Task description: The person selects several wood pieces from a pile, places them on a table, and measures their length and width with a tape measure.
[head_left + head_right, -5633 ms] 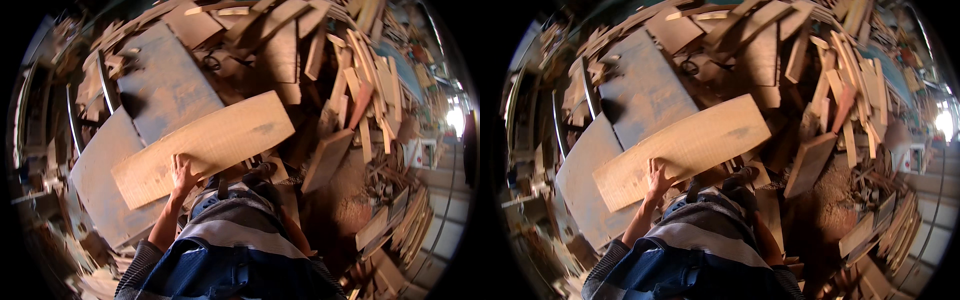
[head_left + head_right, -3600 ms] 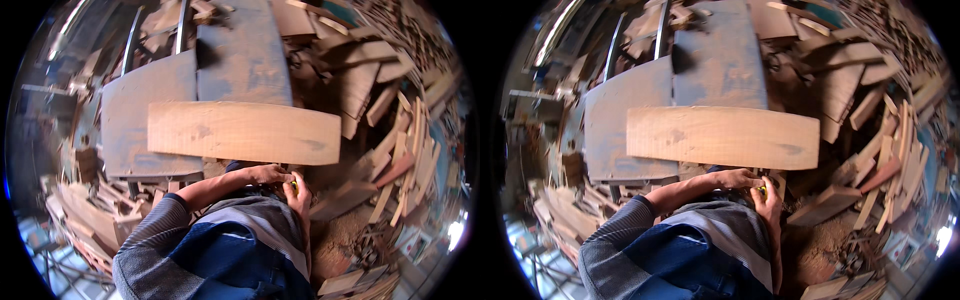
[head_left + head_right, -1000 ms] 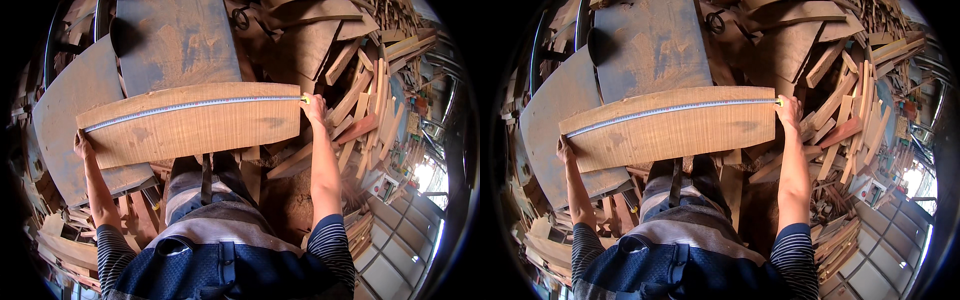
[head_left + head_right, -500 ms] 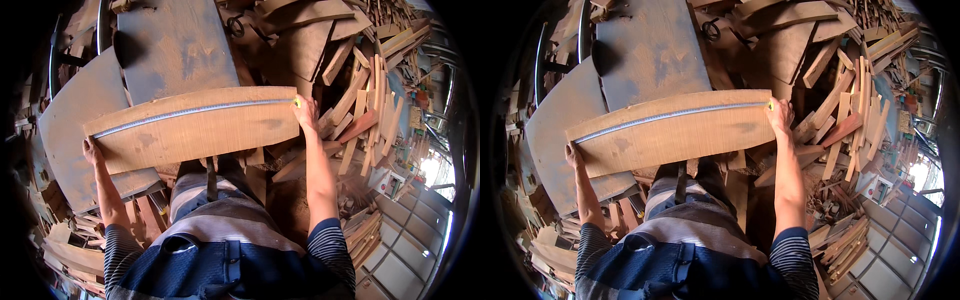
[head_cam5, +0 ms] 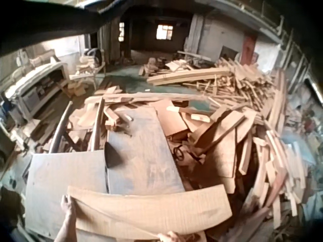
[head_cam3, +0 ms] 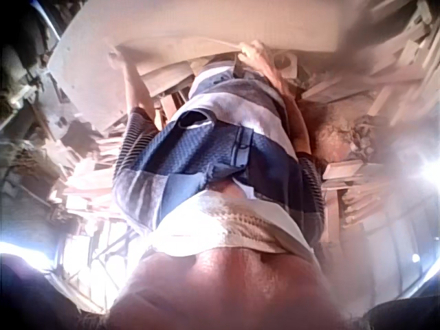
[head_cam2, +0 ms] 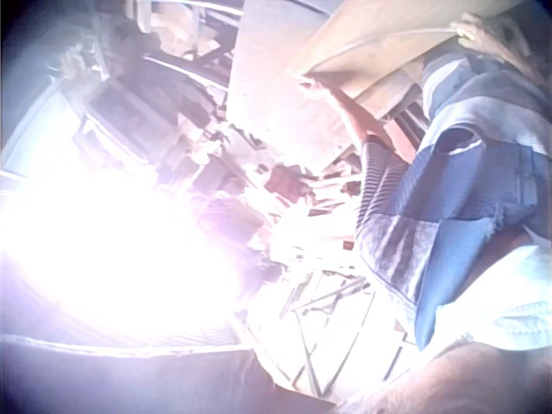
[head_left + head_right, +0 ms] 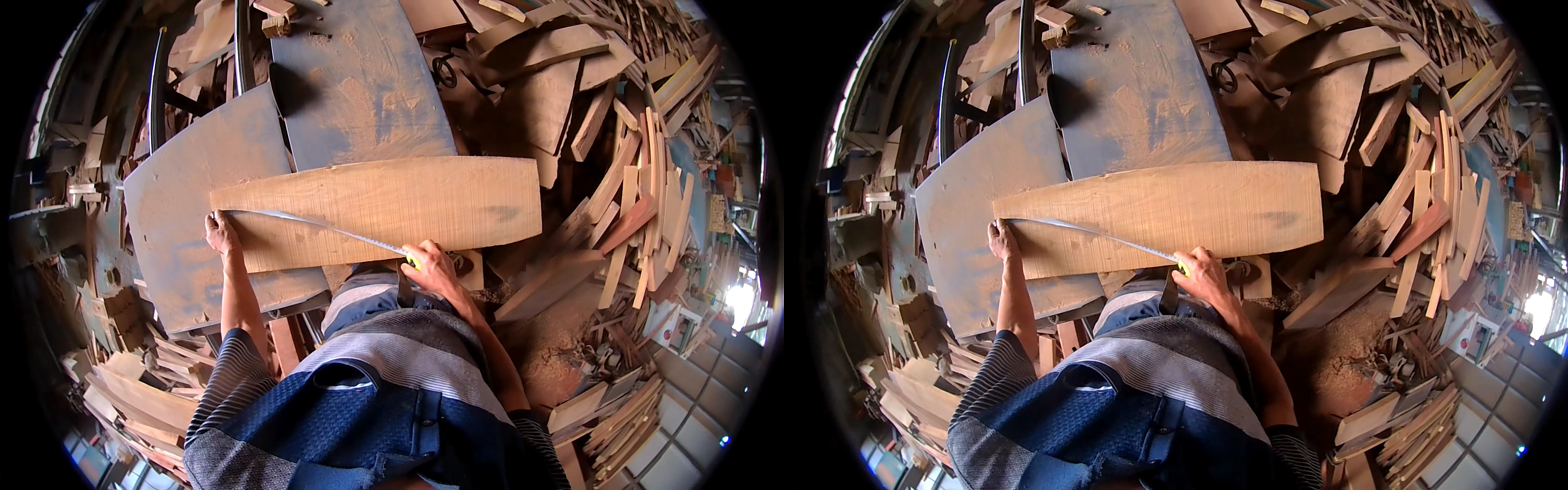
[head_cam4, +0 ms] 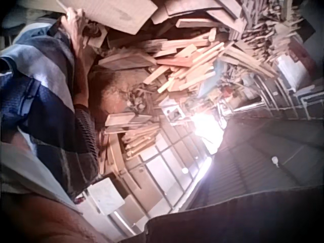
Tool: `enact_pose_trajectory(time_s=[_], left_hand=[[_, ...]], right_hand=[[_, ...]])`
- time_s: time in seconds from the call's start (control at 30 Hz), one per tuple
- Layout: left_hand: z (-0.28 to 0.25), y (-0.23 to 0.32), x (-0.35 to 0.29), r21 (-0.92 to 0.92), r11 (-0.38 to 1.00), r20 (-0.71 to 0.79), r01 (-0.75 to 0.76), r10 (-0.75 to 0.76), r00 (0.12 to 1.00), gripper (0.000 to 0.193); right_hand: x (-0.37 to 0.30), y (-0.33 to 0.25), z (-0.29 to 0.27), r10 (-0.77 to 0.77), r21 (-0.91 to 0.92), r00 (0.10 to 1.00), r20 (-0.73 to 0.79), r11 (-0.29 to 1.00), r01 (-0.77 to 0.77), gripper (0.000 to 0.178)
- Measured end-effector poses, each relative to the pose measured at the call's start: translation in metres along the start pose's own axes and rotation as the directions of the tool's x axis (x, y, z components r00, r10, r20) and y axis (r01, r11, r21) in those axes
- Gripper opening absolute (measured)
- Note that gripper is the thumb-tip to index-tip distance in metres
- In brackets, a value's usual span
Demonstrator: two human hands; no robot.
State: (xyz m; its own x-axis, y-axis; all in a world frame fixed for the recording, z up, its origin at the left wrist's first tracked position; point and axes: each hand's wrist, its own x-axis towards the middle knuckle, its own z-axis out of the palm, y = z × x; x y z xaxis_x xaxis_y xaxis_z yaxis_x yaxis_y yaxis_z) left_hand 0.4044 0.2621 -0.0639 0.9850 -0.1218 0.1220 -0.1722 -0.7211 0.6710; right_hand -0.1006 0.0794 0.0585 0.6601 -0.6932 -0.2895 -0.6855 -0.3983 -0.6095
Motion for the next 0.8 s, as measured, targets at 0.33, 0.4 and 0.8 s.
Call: enact_pose_trajectory(time_s=[0.33, 0.4, 0.8], left_hand=[[-0.012, 0.001, 0.000, -0.603, 0.790, 0.086, 0.112, -0.074, 0.993, 0.022], [-0.025, -0.001, -0.004, -0.632, 0.756, 0.074, 0.170, -0.159, 0.984, 0.024], [-0.062, 0.076, -0.211, -0.304, 0.952, 0.193, -0.031, 0.093, 0.977, 0.022]], right_hand=[[-0.005, -0.010, -0.002, -0.139, -0.019, 0.990, -0.039, 0.990, 0.138, 0.040], [-0.005, -0.014, -0.009, -0.160, -0.029, 0.987, -0.030, 0.987, 0.159, 0.040], [-0.084, 0.054, -0.028, -0.147, 0.131, 0.986, -0.074, 0.979, 0.156, 0.040]])
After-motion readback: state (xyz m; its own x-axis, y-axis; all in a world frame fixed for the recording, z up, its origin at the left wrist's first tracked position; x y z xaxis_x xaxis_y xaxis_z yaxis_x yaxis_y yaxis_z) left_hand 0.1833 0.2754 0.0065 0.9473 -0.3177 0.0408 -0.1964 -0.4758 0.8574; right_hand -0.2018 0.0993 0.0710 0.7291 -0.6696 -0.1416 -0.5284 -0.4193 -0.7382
